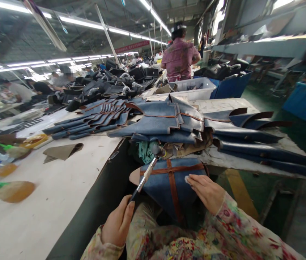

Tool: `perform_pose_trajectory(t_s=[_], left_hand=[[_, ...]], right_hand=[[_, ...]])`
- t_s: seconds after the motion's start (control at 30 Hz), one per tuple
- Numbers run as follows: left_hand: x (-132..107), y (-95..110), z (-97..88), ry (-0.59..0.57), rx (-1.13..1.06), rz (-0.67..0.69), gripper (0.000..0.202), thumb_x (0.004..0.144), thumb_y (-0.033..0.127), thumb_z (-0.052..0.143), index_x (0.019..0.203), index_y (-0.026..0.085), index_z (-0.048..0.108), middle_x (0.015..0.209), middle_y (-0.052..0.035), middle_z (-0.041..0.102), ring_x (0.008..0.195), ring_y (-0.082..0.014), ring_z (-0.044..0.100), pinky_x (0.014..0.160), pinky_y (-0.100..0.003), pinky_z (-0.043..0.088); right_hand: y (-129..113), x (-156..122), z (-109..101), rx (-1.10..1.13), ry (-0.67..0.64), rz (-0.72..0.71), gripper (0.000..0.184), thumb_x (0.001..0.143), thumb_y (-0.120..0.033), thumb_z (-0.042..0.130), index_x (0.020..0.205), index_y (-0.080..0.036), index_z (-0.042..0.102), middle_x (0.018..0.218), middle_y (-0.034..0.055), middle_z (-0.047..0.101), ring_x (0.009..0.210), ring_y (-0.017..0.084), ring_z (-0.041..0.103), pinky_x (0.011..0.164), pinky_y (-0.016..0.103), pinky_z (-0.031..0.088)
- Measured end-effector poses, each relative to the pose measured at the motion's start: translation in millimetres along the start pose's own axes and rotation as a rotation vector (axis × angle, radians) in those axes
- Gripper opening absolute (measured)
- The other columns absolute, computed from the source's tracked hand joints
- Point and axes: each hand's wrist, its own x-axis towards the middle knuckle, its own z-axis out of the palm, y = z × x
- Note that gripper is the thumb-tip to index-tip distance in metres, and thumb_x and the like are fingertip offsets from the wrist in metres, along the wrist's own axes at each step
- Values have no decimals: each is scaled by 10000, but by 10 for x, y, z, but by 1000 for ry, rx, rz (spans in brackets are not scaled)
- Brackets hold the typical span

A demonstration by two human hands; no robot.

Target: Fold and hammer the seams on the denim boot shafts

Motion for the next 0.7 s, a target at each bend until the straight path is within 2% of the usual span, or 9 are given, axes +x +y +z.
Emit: perform_pose_trajectory(t_s=[0.07, 0.17, 0.23, 0.33, 0.37, 0.43, 0.53, 0.6, 0.7], left_hand=[[-2, -18, 40, -38, 49, -14, 398, 819, 487, 268, 993, 227, 514, 766, -40, 643, 735, -185, 613, 657, -251, 439], [38, -43, 99, -154, 88, -10, 385, 806, 485, 297, 950, 226, 542, 756, -50, 650, 730, -191, 619, 657, -253, 444], [86, -12, 81, -129, 41, 10, 409, 807, 502, 289, 974, 223, 538, 757, -44, 647, 713, -182, 615, 644, -244, 443], [142, 58, 45, -14, -26, 23, 432, 815, 517, 260, 992, 220, 519, 669, -15, 614, 631, -167, 594, 592, -235, 431], [154, 68, 58, -19, -21, 21, 424, 816, 513, 260, 980, 221, 520, 648, -10, 604, 616, -166, 590, 584, -234, 427], [175, 64, 133, -122, 14, 28, 397, 813, 497, 275, 949, 221, 526, 666, -19, 613, 640, -171, 598, 600, -237, 426], [218, 65, 276, -231, 41, 27, 389, 820, 478, 267, 938, 215, 528, 737, -48, 635, 694, -181, 606, 645, -253, 427], [242, 126, 306, -196, 5, 41, 400, 827, 484, 265, 977, 213, 518, 774, -53, 635, 719, -179, 601, 665, -258, 420], [224, 311, 223, -132, -85, 113, 397, 836, 493, 266, 1010, 226, 503, 789, -34, 621, 734, -161, 585, 673, -248, 406]], right_hand=[[0, 12, -11, 0, -3, 7, 328, 880, -159, 328, 1114, -138, 557, 1087, 92, 552, 1000, 179, 490, 876, 331, 450], [15, 24, -11, -4, 0, 13, 329, 879, -165, 326, 1111, -145, 559, 1074, 90, 558, 987, 175, 498, 864, 332, 457], [47, 21, -5, -3, -10, 18, 330, 885, -178, 320, 1114, -150, 556, 1075, 86, 557, 983, 172, 497, 865, 330, 454], [143, 12, 2, -25, 12, 79, 338, 897, -200, 306, 1138, -136, 533, 1109, 89, 536, 1005, 179, 476, 893, 341, 427], [183, 15, 2, -41, 26, 110, 344, 898, -203, 303, 1155, -121, 516, 1128, 96, 521, 1020, 185, 464, 904, 347, 414], [259, 38, 1, -78, 35, 164, 351, 894, -199, 309, 1175, -99, 494, 1136, 110, 506, 1024, 197, 455, 908, 355, 402], [325, 111, -12, -118, -47, 238, 337, 879, -189, 344, 1167, -116, 503, 1078, 108, 522, 952, 199, 481, 864, 349, 422], [328, 160, -26, -127, -110, 295, 320, 868, -184, 371, 1148, -143, 520, 1039, 95, 533, 908, 189, 492, 842, 331, 431], [301, 203, -49, -125, -160, 349, 313, 858, -182, 402, 1146, -157, 524, 1031, 85, 533, 899, 183, 492, 837, 317, 432]])
